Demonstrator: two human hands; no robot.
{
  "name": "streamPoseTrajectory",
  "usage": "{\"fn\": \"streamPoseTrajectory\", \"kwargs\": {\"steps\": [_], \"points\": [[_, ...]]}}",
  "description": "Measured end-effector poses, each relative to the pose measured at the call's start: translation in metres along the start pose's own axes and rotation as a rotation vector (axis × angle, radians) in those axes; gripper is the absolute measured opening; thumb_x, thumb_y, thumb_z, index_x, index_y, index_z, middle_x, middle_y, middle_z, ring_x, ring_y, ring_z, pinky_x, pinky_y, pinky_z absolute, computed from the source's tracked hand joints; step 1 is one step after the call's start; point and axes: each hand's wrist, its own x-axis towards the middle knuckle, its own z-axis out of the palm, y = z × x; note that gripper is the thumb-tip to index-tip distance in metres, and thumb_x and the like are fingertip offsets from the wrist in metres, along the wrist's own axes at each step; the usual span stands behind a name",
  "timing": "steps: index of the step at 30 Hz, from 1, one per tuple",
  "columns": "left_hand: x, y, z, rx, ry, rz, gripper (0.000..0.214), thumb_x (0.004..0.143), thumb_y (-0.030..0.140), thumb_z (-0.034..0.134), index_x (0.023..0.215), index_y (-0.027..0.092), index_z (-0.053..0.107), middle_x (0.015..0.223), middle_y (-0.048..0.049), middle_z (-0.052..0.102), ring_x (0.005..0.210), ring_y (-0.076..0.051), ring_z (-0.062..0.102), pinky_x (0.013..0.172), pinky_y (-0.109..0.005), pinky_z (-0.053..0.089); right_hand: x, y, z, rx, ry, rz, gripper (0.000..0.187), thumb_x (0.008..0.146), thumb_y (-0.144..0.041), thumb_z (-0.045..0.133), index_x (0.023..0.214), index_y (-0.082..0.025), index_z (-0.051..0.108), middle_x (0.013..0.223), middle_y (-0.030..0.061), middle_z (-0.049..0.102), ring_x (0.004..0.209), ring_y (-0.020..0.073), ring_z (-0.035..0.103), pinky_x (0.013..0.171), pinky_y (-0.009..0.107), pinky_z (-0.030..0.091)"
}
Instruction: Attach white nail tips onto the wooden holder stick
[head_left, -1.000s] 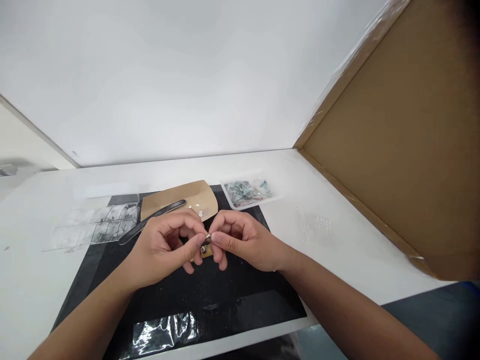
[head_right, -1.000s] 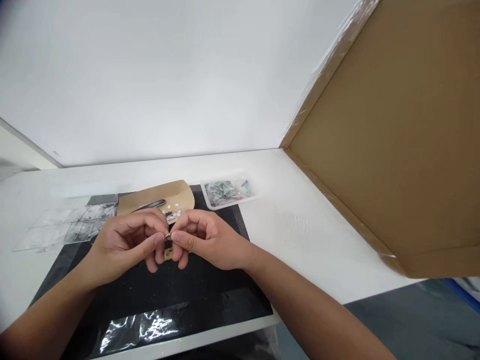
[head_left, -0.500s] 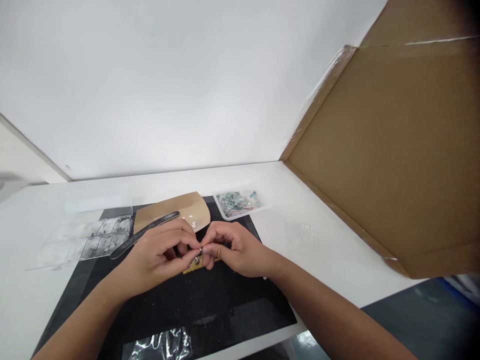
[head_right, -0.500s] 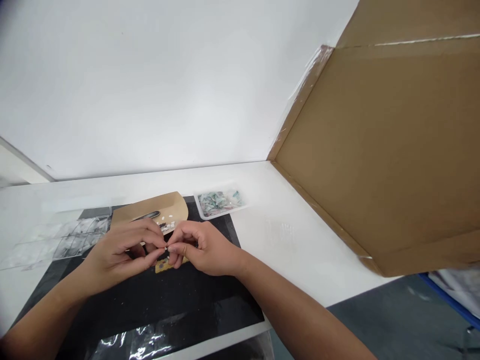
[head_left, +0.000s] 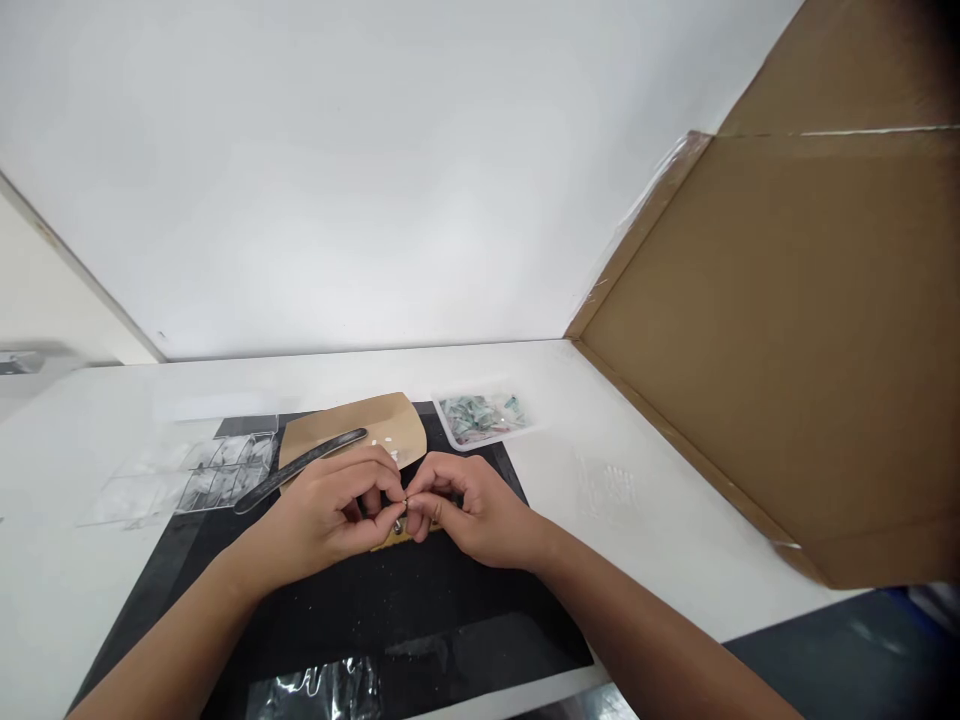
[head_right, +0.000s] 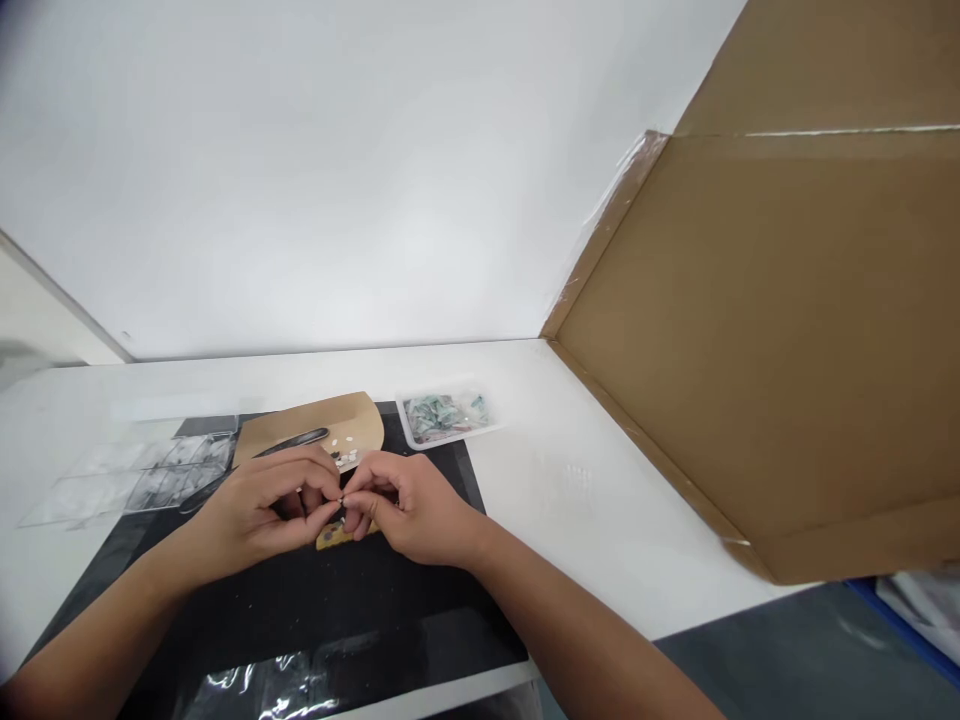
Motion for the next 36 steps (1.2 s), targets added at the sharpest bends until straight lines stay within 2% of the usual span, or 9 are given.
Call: {"fn": "streamPoseTrajectory", "kwargs": {"steps": [7,11,16,22,29,36], "points": [[0.002,-0.004,0.003,-0.044,0.073,-0.015,0.015,0.092,0.007,0.067,0.101,0.019,0.071,0.094,-0.0051,0.069,0.068,-0.009,0.061,0.052,-0.016,0.046,0.001,0.003,0.004,0.064,0.053,0.040,0.027,0.100,-0.045,0.070,0.098,-0.018,0.069,0.080,0.0029,0.074,0.073,0.0153,0.075,0.072,0.029,0.064],[0.001,-0.002,0.005,-0.012,0.140,-0.013,0.012,0.095,0.011,0.068,0.103,0.019,0.072,0.096,-0.0065,0.067,0.067,-0.010,0.063,0.051,-0.017,0.048,0.004,0.003,0.005,0.123,0.067,0.027,0.032,0.102,-0.050,0.068,0.099,-0.018,0.066,0.077,0.0019,0.074,0.070,0.0145,0.073,0.071,0.029,0.063],[-0.002,0.002,0.008,0.046,0.173,0.056,0.028,0.098,0.011,0.064,0.124,0.020,0.070,0.111,-0.0113,0.066,0.073,-0.012,0.068,0.058,-0.022,0.055,0.005,0.000,0.004,0.150,0.027,0.017,0.039,0.106,-0.055,0.059,0.102,-0.017,0.064,0.076,0.0026,0.075,0.068,0.0144,0.073,0.070,0.028,0.061],[-0.002,0.004,0.010,0.050,0.218,0.111,0.030,0.095,0.008,0.068,0.122,0.020,0.068,0.114,-0.0101,0.064,0.057,-0.005,0.059,0.057,-0.023,0.055,0.003,-0.001,0.002,0.173,-0.025,0.037,0.042,0.106,-0.058,0.058,0.102,-0.016,0.063,0.075,0.0010,0.071,0.065,0.0133,0.070,0.072,0.028,0.057],[-0.002,0.005,0.006,-0.016,0.142,0.123,0.033,0.093,0.010,0.071,0.124,0.021,0.067,0.114,-0.0090,0.063,0.055,-0.005,0.059,0.062,-0.027,0.057,-0.001,-0.002,-0.004,0.183,-0.152,0.053,0.045,0.107,-0.061,0.051,0.096,-0.018,0.060,0.082,0.0013,0.065,0.082,0.0153,0.069,0.085,0.031,0.054],[-0.001,0.006,0.007,-0.042,0.153,0.108,0.029,0.096,0.005,0.066,0.120,0.021,0.069,0.110,-0.0088,0.064,0.063,-0.008,0.061,0.060,-0.024,0.055,-0.001,-0.004,-0.004,0.059,-0.195,0.031,0.050,0.111,-0.061,0.040,0.088,-0.019,0.056,0.069,-0.0018,0.060,0.071,0.0142,0.065,0.082,0.030,0.052]]}}
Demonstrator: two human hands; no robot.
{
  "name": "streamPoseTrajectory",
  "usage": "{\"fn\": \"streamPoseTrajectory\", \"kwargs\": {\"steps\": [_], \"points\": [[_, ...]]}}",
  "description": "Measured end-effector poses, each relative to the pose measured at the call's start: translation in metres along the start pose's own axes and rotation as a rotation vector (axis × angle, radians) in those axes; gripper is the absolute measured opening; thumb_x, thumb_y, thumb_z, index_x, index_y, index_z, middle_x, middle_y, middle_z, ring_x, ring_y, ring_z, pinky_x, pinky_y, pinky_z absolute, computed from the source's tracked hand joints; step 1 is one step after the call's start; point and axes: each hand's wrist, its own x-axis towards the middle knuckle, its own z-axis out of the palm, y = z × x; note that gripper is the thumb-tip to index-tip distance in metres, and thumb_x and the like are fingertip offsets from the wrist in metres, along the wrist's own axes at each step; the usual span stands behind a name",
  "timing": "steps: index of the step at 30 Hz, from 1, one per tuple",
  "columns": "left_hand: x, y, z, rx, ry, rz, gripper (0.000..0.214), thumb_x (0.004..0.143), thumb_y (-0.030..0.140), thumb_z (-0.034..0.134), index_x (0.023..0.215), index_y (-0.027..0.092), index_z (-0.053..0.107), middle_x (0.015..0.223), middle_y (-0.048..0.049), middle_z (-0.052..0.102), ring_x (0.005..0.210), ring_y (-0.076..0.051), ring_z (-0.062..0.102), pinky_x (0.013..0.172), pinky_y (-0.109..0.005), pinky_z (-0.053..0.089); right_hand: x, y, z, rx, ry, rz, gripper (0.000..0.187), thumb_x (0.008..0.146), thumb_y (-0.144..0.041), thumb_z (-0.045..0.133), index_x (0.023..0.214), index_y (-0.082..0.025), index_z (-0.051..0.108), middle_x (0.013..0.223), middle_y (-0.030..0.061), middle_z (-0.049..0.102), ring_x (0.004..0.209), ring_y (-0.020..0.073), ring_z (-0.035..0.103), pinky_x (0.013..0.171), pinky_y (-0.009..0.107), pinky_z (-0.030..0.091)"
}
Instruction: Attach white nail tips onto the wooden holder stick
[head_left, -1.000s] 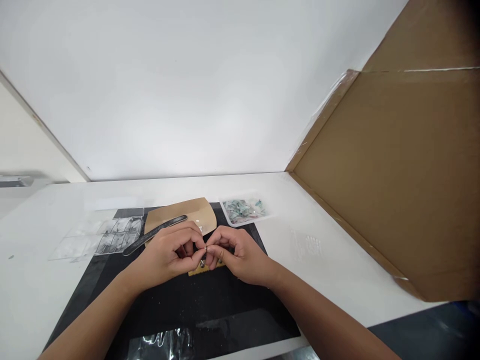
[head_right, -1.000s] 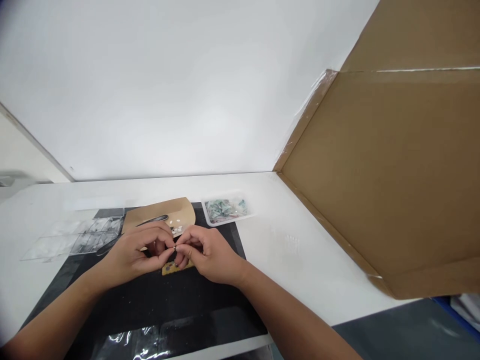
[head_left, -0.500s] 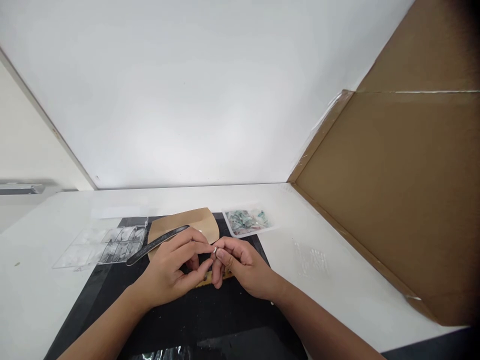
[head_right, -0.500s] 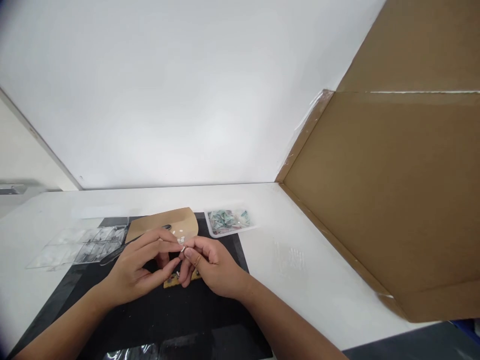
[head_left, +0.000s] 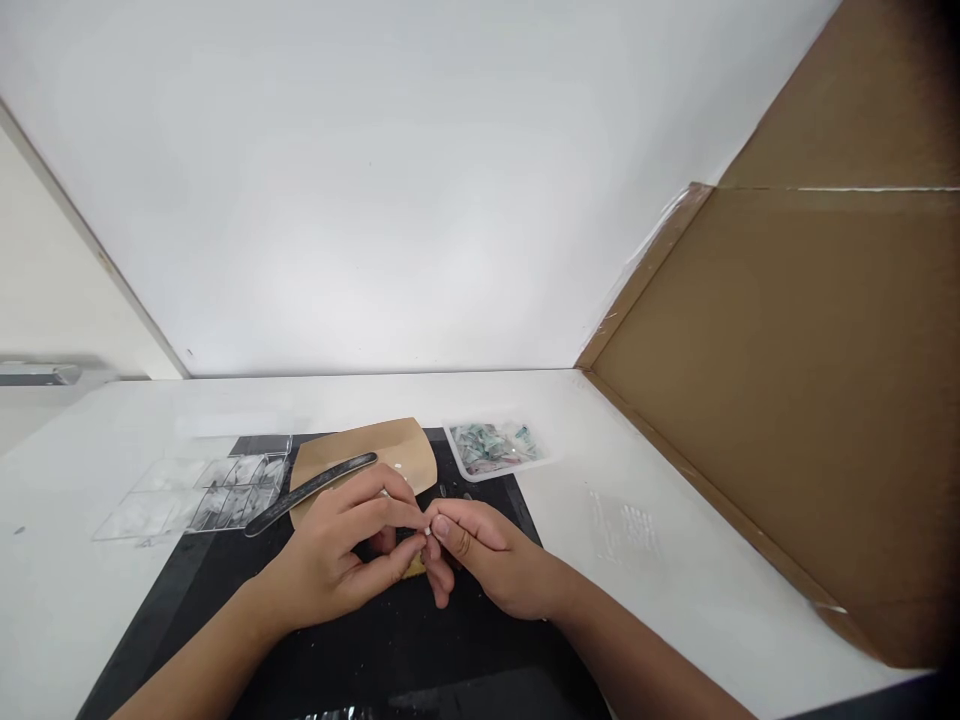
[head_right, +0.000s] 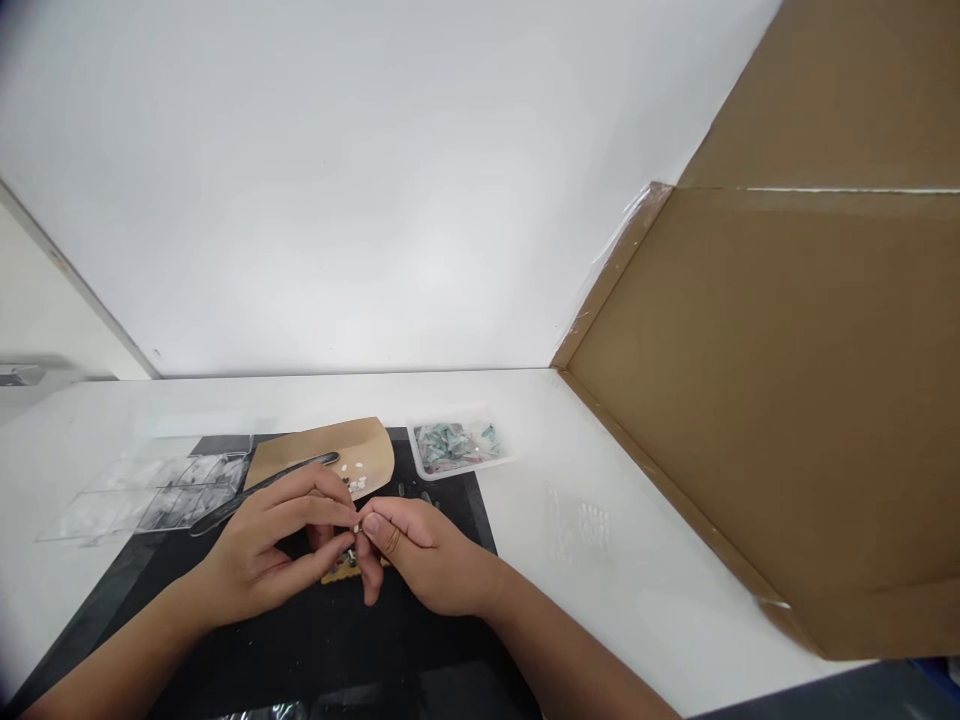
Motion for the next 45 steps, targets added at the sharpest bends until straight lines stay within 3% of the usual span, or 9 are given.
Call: {"fn": "streamPoseTrajectory", "kwargs": {"steps": [4,9,15,20,25,29,34,40,45], "points": [[0.002,0.000,0.000,-0.017,-0.005,-0.027,0.023,0.097,0.008,0.067,0.117,0.020,0.071,0.108,-0.0082,0.064,0.062,-0.007,0.059,0.057,-0.022,0.052,0.000,-0.001,0.002,-0.025,0.030,0.025,0.049,0.112,-0.061,0.039,0.089,-0.020,0.055,0.064,-0.0043,0.057,0.062,0.0131,0.063,0.073,0.027,0.051],[0.006,0.005,-0.002,0.002,-0.022,-0.050,0.010,0.100,0.013,0.066,0.106,0.019,0.071,0.091,-0.0057,0.066,0.076,-0.014,0.063,0.064,-0.025,0.052,-0.001,0.001,0.003,-0.036,0.070,0.025,0.049,0.112,-0.060,0.037,0.094,-0.020,0.057,0.062,-0.0050,0.057,0.058,0.0126,0.060,0.070,0.027,0.051],[0.003,0.004,0.000,-0.044,-0.035,-0.243,0.009,0.104,0.023,0.062,0.102,0.019,0.070,0.092,-0.0049,0.062,0.067,-0.011,0.059,0.052,-0.019,0.049,-0.003,-0.002,0.003,-0.123,0.154,-0.065,0.051,0.114,-0.055,0.031,0.105,-0.019,0.065,0.071,-0.0011,0.062,0.067,0.0145,0.062,0.074,0.029,0.051],[0.002,0.004,0.007,-0.150,0.018,-0.360,0.013,0.105,0.027,0.061,0.098,0.018,0.068,0.093,-0.0044,0.059,0.062,-0.008,0.059,0.048,-0.016,0.052,-0.002,-0.003,0.003,-0.408,0.230,-0.141,0.030,0.112,-0.042,0.046,0.103,-0.021,0.066,0.077,0.0006,0.064,0.069,0.0160,0.061,0.070,0.028,0.047],[0.001,0.005,0.009,-0.193,0.024,-0.396,0.012,0.104,0.028,0.062,0.102,0.018,0.070,0.097,-0.0056,0.062,0.060,-0.007,0.060,0.047,-0.015,0.055,0.001,0.003,0.001,-0.619,0.287,-0.217,0.027,0.111,-0.033,0.044,0.104,-0.023,0.068,0.089,0.0050,0.072,0.082,0.0196,0.065,0.077,0.031,0.047],[0.000,0.004,0.007,-0.192,0.022,-0.373,0.014,0.103,0.026,0.063,0.107,0.019,0.074,0.101,-0.0079,0.064,0.057,-0.006,0.059,0.043,-0.015,0.052,0.001,0.004,0.002,-0.676,0.333,-0.216,0.027,0.110,-0.033,0.046,0.101,-0.023,0.069,0.087,0.0043,0.074,0.078,0.0192,0.064,0.075,0.032,0.045],[0.003,0.006,0.005,-0.099,0.031,-0.280,0.012,0.102,0.019,0.063,0.105,0.018,0.075,0.092,-0.0073,0.066,0.061,-0.009,0.061,0.045,-0.016,0.048,0.000,0.000,0.003,-0.527,0.283,-0.138,0.039,0.112,-0.036,0.042,0.080,-0.022,0.061,0.064,-0.0011,0.066,0.061,0.0143,0.061,0.067,0.027,0.046],[0.006,0.009,0.008,0.068,0.086,-0.111,0.015,0.097,0.011,0.068,0.109,0.018,0.073,0.094,-0.0079,0.067,0.077,-0.015,0.069,0.058,-0.022,0.055,0.000,-0.005,0.004,-0.307,0.201,-0.073,0.048,0.115,-0.043,0.037,0.075,-0.022,0.055,0.055,-0.0035,0.062,0.053,0.0122,0.058,0.066,0.025,0.048],[0.003,0.010,0.011,0.101,0.152,-0.096,0.017,0.097,0.008,0.067,0.110,0.017,0.073,0.104,-0.0082,0.065,0.061,-0.006,0.061,0.051,-0.018,0.052,0.000,-0.001,0.006,-0.153,0.204,-0.016,0.047,0.113,-0.048,0.041,0.077,-0.021,0.054,0.053,-0.0044,0.061,0.049,0.0107,0.055,0.062,0.024,0.048]]}}
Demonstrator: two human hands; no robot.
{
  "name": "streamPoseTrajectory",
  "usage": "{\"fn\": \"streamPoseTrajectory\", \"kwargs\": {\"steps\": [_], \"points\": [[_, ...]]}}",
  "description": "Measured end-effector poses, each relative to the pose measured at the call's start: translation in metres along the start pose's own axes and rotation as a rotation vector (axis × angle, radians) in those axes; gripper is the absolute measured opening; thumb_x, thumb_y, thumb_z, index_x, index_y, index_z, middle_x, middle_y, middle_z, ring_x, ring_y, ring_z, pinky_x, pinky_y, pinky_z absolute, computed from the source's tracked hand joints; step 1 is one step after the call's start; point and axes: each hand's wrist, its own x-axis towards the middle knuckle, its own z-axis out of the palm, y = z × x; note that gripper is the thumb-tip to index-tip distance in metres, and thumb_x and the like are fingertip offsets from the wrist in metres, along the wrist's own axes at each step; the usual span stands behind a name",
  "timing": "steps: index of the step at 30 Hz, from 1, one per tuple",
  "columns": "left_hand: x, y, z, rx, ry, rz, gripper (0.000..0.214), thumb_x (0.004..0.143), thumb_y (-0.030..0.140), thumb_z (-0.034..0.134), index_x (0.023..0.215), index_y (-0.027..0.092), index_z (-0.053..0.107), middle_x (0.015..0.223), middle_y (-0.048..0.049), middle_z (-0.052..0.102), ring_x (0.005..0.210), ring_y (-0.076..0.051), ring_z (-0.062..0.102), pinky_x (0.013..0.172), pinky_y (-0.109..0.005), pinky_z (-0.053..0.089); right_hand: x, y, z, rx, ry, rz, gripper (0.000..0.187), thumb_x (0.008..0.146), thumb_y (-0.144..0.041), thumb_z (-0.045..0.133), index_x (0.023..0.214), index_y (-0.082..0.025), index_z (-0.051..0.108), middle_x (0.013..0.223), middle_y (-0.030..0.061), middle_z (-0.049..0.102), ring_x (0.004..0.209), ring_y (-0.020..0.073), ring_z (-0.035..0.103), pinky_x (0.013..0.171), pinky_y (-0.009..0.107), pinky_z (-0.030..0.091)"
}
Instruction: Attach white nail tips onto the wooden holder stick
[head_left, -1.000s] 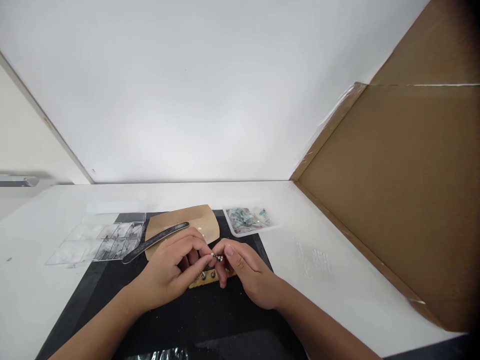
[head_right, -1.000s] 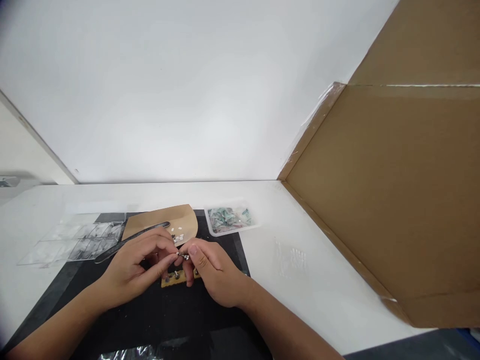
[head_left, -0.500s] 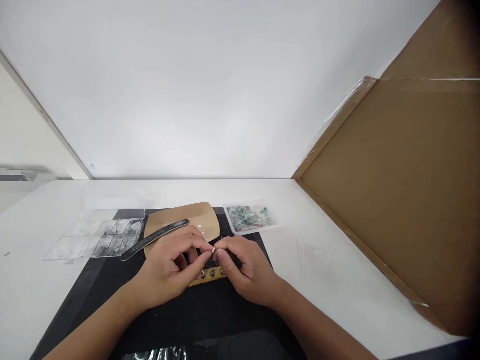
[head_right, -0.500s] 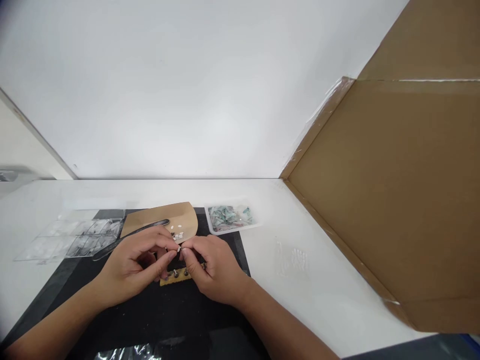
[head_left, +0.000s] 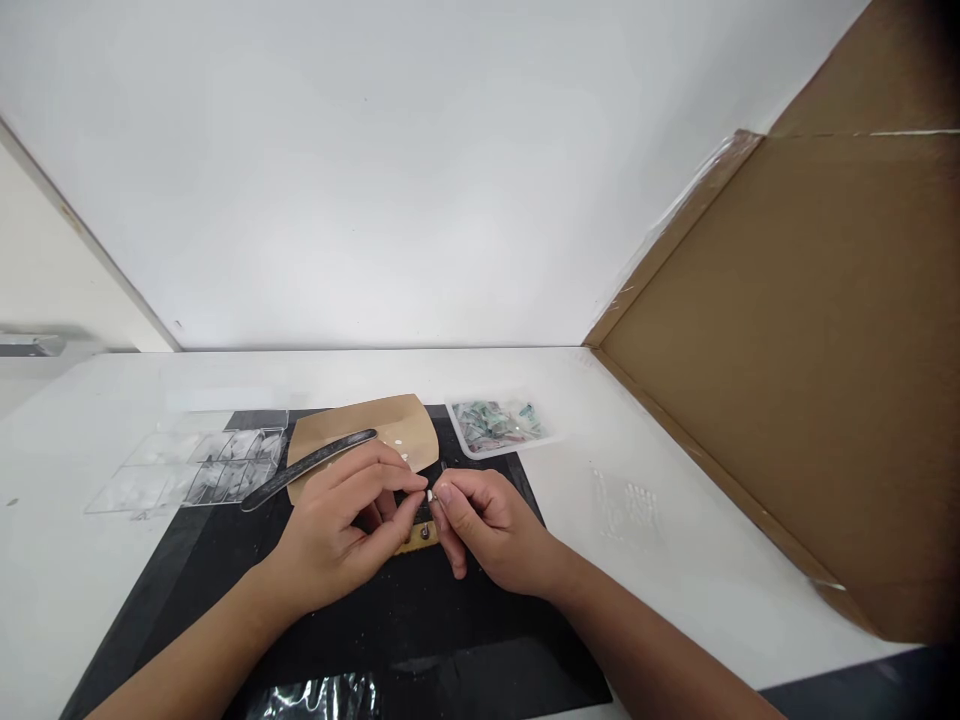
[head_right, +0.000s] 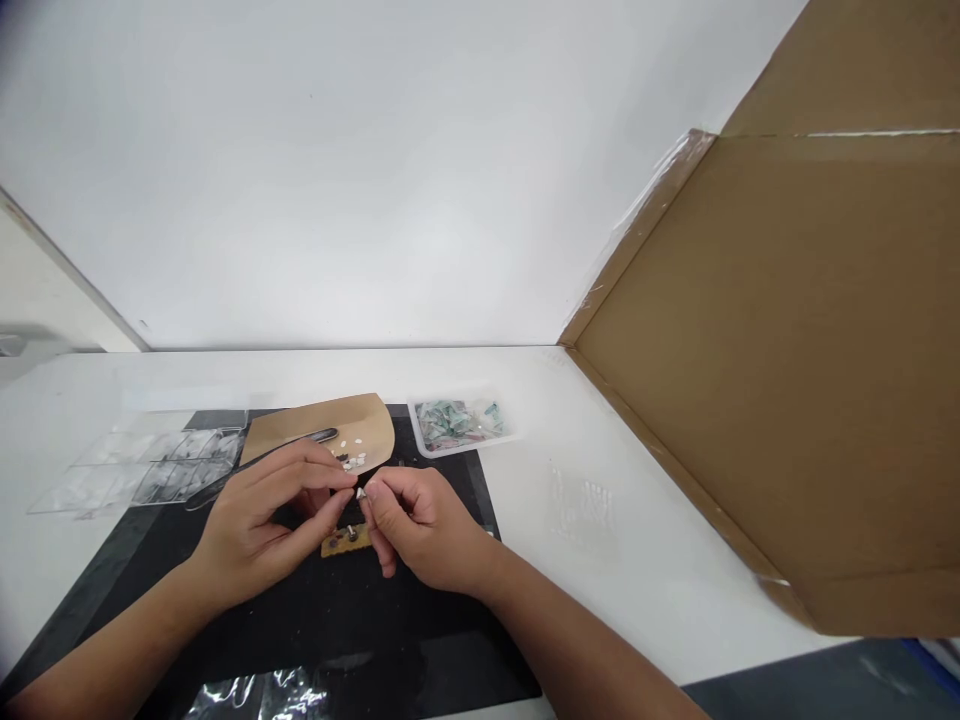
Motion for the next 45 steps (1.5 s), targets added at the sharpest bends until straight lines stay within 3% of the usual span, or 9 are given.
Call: {"fn": "streamPoseTrajectory", "kwargs": {"steps": [6,13,34,45], "points": [[0.001,0.000,-0.002,0.051,0.012,0.107,0.018,0.096,0.006,0.068,0.110,0.017,0.071,0.103,-0.0092,0.067,0.081,-0.014,0.071,0.060,-0.021,0.057,0.001,0.008,0.005,0.312,-0.064,0.100,0.046,0.111,-0.054,0.046,0.081,-0.021,0.053,0.051,-0.0071,0.057,0.042,0.0082,0.053,0.051,0.020,0.044],[-0.002,0.000,-0.001,0.105,-0.022,0.117,0.020,0.093,0.004,0.070,0.110,0.015,0.070,0.104,-0.0082,0.067,0.065,-0.007,0.062,0.058,-0.021,0.054,0.003,0.007,0.008,0.554,-0.120,0.174,0.046,0.109,-0.054,0.051,0.078,-0.020,0.049,0.049,-0.0099,0.051,0.036,0.0063,0.048,0.042,0.016,0.039],[-0.001,0.001,0.001,0.089,-0.008,0.052,0.019,0.089,0.005,0.074,0.102,0.018,0.073,0.097,-0.0058,0.071,0.080,-0.013,0.073,0.055,-0.016,0.058,0.001,-0.002,0.010,0.725,-0.103,0.283,0.042,0.106,-0.049,0.059,0.076,-0.020,0.050,0.048,-0.0113,0.044,0.035,0.0044,0.039,0.039,0.015,0.032],[0.000,0.003,0.002,0.068,-0.063,-0.043,0.014,0.092,0.007,0.069,0.098,0.019,0.071,0.093,-0.0021,0.068,0.068,-0.006,0.063,0.053,-0.013,0.054,0.001,-0.008,0.011,0.774,-0.081,0.380,0.039,0.104,-0.048,0.060,0.078,-0.021,0.049,0.049,-0.0118,0.042,0.035,0.0031,0.030,0.037,0.016,0.022]]}}
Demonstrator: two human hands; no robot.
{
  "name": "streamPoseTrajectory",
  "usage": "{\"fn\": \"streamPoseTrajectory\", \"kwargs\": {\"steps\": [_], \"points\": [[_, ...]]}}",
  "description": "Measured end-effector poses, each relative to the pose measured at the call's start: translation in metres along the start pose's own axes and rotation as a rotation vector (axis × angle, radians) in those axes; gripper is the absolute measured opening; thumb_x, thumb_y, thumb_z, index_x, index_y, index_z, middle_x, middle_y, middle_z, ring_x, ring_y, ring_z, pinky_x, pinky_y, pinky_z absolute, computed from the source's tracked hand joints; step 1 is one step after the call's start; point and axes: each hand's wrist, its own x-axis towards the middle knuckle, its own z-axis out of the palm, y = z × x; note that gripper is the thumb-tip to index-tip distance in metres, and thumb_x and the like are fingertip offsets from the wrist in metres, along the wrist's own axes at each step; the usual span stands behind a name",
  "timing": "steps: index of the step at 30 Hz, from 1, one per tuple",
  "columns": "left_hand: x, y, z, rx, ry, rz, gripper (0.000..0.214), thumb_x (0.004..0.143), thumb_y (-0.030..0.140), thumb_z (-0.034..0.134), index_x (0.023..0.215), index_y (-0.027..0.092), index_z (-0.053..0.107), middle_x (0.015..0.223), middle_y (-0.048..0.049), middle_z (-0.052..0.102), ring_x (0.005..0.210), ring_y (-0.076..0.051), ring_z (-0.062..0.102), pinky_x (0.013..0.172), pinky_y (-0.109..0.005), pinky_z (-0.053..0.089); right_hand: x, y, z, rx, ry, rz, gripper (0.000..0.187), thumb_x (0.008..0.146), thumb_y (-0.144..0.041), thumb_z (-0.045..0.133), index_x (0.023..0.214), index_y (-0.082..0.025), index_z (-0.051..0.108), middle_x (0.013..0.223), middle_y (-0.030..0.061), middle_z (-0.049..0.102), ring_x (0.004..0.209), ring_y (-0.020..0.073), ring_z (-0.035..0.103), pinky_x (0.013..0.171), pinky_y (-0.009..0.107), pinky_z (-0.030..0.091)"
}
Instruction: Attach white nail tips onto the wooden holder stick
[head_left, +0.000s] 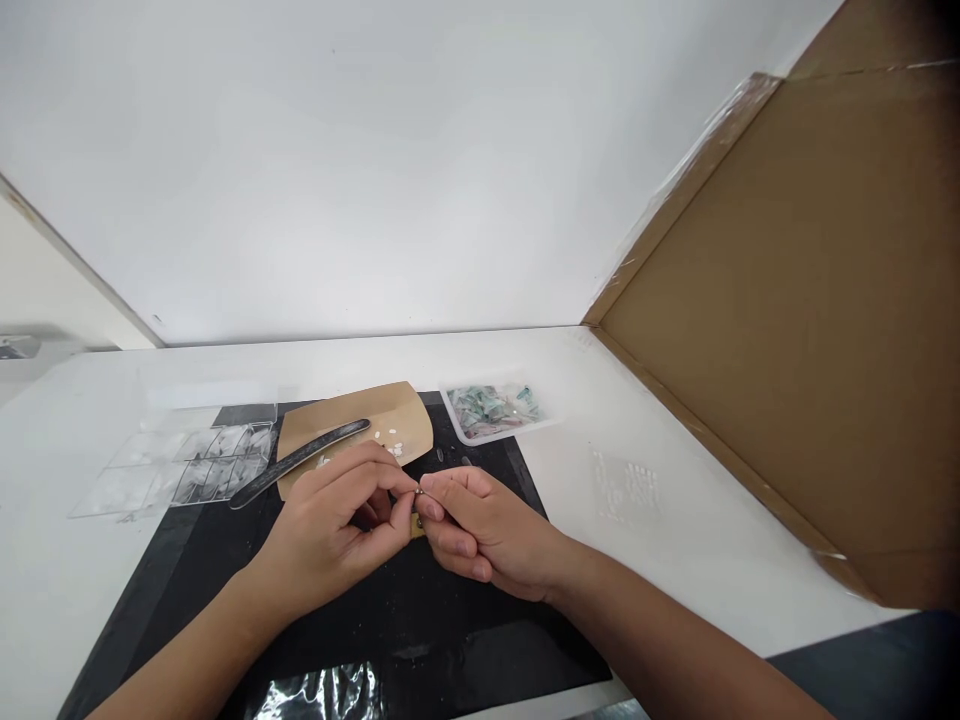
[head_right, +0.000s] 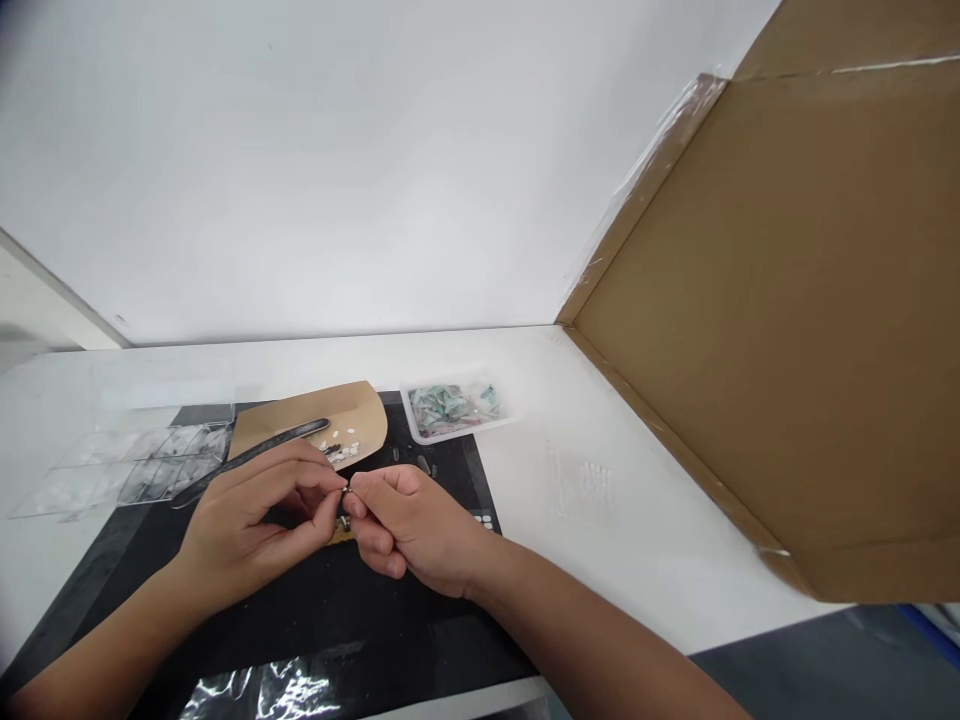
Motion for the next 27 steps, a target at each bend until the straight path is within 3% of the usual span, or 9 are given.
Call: {"fn": "streamPoseTrajectory", "kwargs": {"steps": [15,27], "points": [[0.007,0.013,0.002,-0.106,0.043,-0.142,0.011,0.084,0.007,0.068,0.080,0.016,0.070,0.078,-0.0018,0.067,0.059,-0.008,0.062,0.044,-0.012,0.051,-0.001,0.000,-0.001,0.014,-0.034,0.038,0.037,0.103,-0.045,0.060,0.078,-0.020,0.050,0.049,-0.0122,0.041,0.036,0.0035,0.029,0.038,0.017,0.021],[0.006,0.009,-0.005,-0.311,-0.087,-0.364,0.010,0.082,0.009,0.070,0.076,0.017,0.072,0.072,-0.0021,0.067,0.058,-0.010,0.061,0.042,-0.013,0.046,0.000,-0.003,-0.006,0.018,-0.122,0.091,0.038,0.102,-0.046,0.061,0.077,-0.020,0.050,0.049,-0.0121,0.041,0.037,0.0036,0.030,0.040,0.017,0.025]]}}
